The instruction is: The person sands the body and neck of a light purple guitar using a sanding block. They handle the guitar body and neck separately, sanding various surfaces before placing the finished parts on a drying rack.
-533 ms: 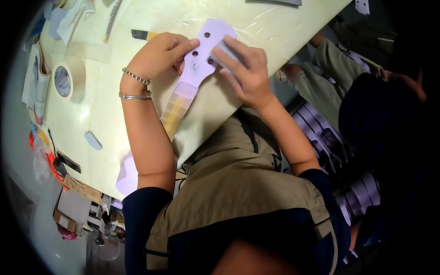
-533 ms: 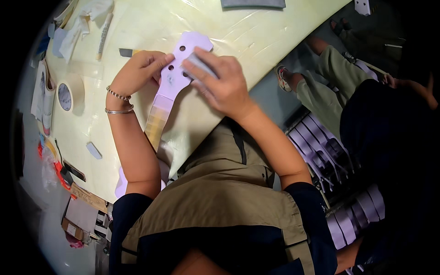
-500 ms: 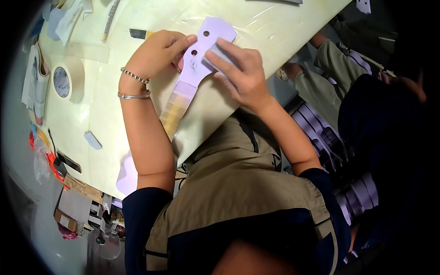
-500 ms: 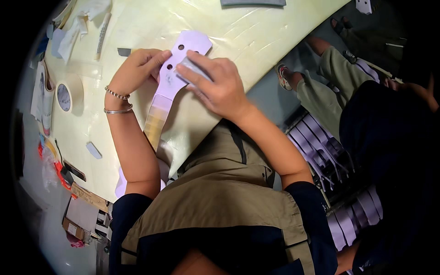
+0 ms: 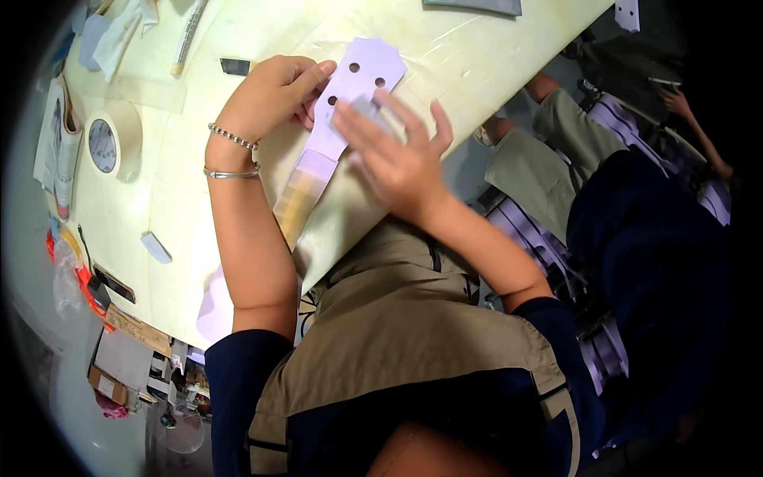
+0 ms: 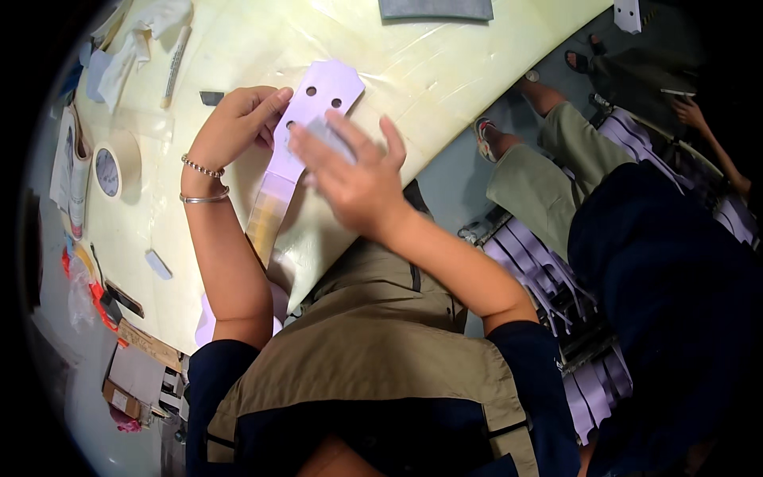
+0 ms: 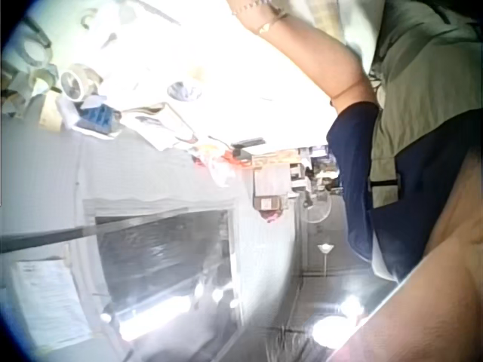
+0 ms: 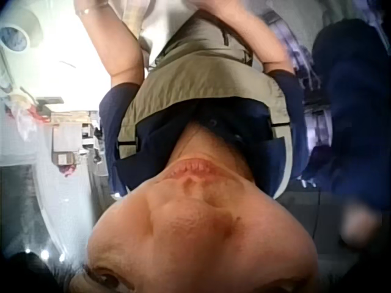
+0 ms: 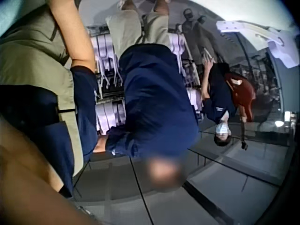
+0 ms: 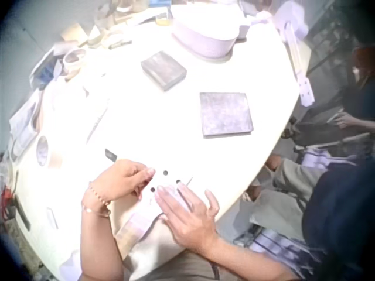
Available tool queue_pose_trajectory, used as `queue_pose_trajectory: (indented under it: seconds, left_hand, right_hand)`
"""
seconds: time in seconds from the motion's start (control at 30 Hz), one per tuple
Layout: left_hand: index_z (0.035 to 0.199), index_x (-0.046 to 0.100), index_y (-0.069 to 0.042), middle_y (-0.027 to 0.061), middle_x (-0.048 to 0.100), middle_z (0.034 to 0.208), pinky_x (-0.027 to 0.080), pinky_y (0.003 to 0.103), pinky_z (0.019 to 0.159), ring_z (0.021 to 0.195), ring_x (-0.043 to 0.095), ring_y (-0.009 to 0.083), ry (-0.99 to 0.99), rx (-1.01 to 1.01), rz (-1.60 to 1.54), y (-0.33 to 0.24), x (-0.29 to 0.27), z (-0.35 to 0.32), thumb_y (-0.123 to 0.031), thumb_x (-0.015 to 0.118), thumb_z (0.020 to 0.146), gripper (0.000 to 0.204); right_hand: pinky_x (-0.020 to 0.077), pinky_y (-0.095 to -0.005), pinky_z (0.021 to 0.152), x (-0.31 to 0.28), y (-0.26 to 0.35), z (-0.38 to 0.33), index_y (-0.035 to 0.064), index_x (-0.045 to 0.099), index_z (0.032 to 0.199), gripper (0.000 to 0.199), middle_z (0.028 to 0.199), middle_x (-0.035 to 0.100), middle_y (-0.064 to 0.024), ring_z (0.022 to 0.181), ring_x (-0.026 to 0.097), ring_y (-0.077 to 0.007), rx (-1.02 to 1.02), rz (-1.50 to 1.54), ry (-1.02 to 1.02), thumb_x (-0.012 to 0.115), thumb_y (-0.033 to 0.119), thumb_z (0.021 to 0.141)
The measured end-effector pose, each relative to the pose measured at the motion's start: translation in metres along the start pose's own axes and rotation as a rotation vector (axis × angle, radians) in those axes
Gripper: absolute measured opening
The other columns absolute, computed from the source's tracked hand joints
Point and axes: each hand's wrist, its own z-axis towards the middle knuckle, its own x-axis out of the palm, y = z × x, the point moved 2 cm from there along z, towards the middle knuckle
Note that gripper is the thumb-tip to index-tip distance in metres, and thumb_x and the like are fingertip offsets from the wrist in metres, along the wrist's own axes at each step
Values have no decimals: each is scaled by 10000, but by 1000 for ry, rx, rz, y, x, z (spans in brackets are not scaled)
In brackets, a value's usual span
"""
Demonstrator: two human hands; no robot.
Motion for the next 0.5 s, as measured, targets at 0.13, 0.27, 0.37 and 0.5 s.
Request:
queue_pose_trajectory:
  seconds: [0.13, 0.27, 0.37, 0.5]
  left_hand:
    - [880, 637, 8, 24, 581, 674, 475, 229, 532, 560, 581, 111, 18, 12, 24, 0, -2, 2, -470, 561, 918, 486]
    - [894, 639, 17, 34, 587, 683, 473, 234, 525, 551, 579, 116, 2, -7, -16, 2, 0, 1, -466, 557, 920, 491]
    - [894, 637, 18, 36, 591, 690, 473, 239, 522, 551, 579, 117, 13, 16, -11, 2, 0, 1, -468, 553, 922, 494]
    - [858, 628, 5, 38, 591, 676, 475, 245, 523, 552, 580, 120, 30, 20, -6, 4, 0, 2, -473, 547, 923, 489]
  right_hand:
    - [-36, -557, 1108, -1, -9, -1, 304, 621, 1215, 476, 1286, 577, 115, 1257, 464, -204, -104, -78, -73, 678, 304, 742]
    - [-65, -583, 1099, -3, -2, 4, 313, 608, 1233, 491, 1288, 575, 121, 1270, 457, -204, 29, -65, 19, 672, 313, 746]
    - [-81, -585, 1096, -4, 0, -9, 304, 604, 1242, 493, 1294, 574, 119, 1270, 458, -213, -106, -53, -24, 672, 313, 754]
    - [-136, -521, 1118, -6, -24, 10, 318, 627, 1219, 439, 1242, 607, 134, 1226, 489, -203, -79, -138, -11, 635, 313, 780]
